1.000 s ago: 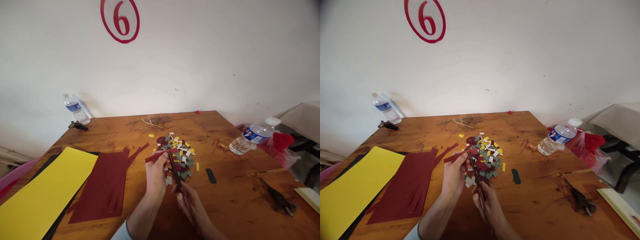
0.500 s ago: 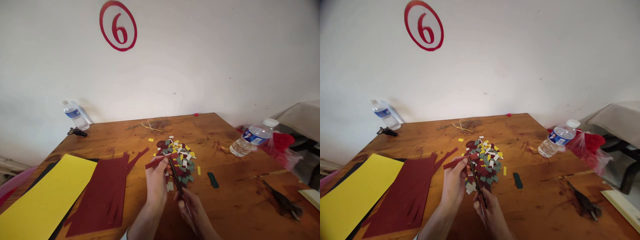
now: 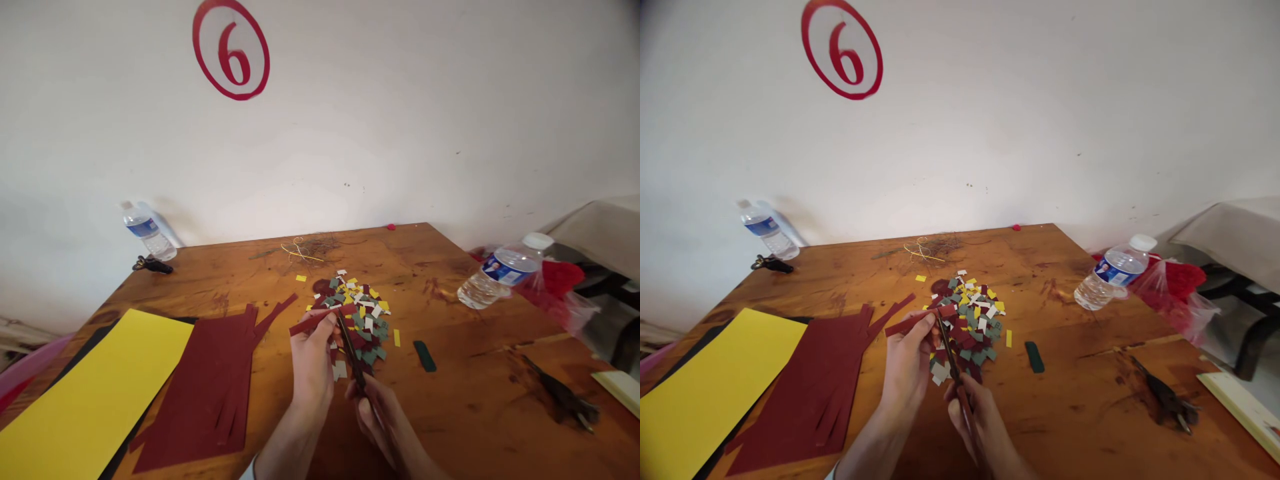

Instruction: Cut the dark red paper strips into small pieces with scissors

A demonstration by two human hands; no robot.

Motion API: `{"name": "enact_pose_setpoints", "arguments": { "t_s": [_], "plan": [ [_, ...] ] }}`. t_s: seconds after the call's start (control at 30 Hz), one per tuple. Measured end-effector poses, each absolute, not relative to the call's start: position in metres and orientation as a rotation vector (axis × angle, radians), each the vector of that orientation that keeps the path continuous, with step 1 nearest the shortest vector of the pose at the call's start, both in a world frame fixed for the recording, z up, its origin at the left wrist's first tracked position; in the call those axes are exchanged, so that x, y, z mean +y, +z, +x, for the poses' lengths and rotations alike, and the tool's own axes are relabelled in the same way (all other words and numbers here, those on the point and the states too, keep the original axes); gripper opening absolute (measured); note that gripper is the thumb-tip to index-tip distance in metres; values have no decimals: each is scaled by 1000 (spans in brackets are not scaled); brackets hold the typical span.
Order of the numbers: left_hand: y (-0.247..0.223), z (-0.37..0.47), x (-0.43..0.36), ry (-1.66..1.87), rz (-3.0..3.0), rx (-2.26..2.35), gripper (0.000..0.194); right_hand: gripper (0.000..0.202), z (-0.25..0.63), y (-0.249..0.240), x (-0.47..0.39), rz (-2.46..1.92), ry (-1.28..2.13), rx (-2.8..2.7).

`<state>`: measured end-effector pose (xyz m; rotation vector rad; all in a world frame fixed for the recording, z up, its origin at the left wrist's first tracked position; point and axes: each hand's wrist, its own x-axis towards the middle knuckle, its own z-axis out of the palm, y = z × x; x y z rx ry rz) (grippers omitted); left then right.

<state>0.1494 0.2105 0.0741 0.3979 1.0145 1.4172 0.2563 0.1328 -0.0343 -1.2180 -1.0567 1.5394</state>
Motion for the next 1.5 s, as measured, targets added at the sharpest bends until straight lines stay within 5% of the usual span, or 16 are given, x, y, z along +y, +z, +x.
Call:
{"name": "enact_pose_setpoints", "arguments": {
  "t_s": [0.37,0.8,1.5],
  "plan": [
    [70,150,212,1468,429,1009,25,57,255,-45,128,-1260,1445,-1033],
    [69,151,212,1476,436,999,23,71,255,-62,135,-1239,1329,-1105],
    [72,152,209,1458,423,969,21,65,261,-46,127,-1209,1480,-1065]
  ]
}}
